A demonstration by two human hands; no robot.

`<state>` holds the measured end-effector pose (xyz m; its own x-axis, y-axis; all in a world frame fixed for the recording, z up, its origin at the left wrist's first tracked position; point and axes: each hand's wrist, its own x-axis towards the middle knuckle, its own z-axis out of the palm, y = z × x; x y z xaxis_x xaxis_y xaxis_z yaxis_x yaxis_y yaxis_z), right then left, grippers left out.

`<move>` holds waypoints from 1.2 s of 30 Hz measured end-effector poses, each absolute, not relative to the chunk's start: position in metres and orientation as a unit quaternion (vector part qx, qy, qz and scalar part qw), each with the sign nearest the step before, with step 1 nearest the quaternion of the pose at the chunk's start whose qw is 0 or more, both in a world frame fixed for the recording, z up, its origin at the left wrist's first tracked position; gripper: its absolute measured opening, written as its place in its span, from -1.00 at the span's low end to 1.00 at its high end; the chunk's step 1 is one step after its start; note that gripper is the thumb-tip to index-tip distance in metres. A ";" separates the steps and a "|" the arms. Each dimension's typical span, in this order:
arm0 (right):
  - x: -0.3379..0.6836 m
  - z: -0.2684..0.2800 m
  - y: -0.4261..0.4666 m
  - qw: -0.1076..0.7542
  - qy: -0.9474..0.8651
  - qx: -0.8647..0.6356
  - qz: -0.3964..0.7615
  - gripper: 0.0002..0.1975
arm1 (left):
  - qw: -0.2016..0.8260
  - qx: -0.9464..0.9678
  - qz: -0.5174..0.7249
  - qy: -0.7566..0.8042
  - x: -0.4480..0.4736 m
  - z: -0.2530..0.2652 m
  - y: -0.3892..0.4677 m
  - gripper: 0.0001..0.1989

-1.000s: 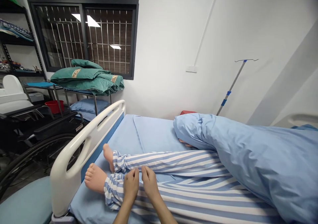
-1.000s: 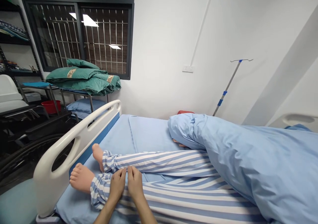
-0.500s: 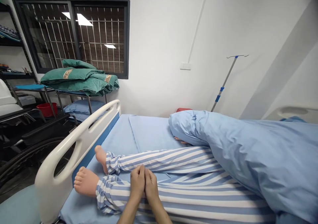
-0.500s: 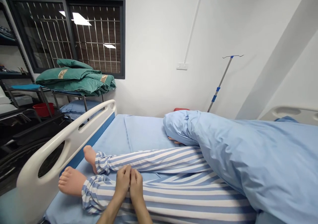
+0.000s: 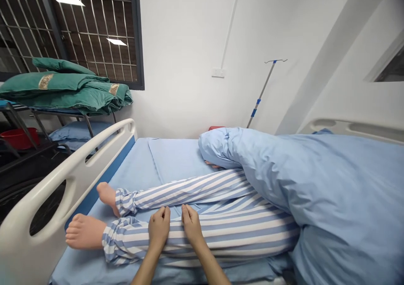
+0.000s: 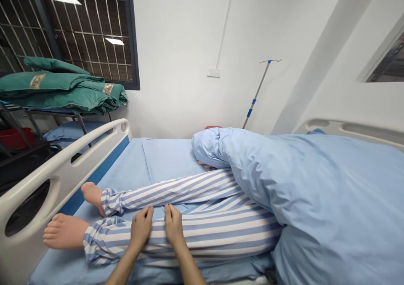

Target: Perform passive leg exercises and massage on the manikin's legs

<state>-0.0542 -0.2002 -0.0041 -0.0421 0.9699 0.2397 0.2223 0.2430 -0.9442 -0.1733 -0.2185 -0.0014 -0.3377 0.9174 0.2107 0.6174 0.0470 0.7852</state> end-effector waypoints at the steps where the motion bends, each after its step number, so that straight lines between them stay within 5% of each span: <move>1: -0.050 -0.007 -0.199 0.498 -0.607 -0.486 0.383 -0.59 | 0.182 0.546 0.423 0.700 -0.172 0.000 -0.217 -0.64; 7: -0.059 0.039 -0.208 0.508 -0.627 -0.435 0.400 -0.58 | 0.261 0.509 0.517 0.637 -0.139 0.015 -0.204 -0.62; 14: -0.248 0.105 -0.248 0.359 -0.814 -0.177 0.420 -0.57 | 0.251 0.546 0.456 0.657 -0.114 0.003 -0.204 -0.66; 17: -0.211 0.075 -0.247 0.445 -0.714 -0.396 0.367 -0.83 | 0.236 0.572 0.432 0.657 -0.115 0.003 -0.207 -0.64; 23: -0.031 0.018 -0.221 0.472 -0.644 -0.501 0.335 -0.73 | 0.221 0.576 0.415 0.669 -0.115 0.005 -0.209 -0.64; 28: -0.065 0.038 -0.220 0.486 -0.643 -0.507 0.306 -0.70 | 0.256 0.567 0.442 0.646 -0.103 0.014 -0.205 -0.64; 33: -0.248 0.058 -0.236 0.457 -0.740 -0.374 0.323 -0.67 | 0.331 0.539 0.498 0.594 -0.072 0.021 -0.201 -0.62; 36: -0.328 0.053 -0.234 0.386 -0.859 -0.043 0.332 -0.53 | 0.314 0.555 0.470 0.611 -0.064 0.013 -0.201 -0.64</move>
<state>-0.3278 -0.2337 0.0531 -0.6980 0.3306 0.6352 -0.1829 0.7754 -0.6045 -0.0643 -0.2012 0.0126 -0.1872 0.9725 0.1386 0.3829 -0.0577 0.9220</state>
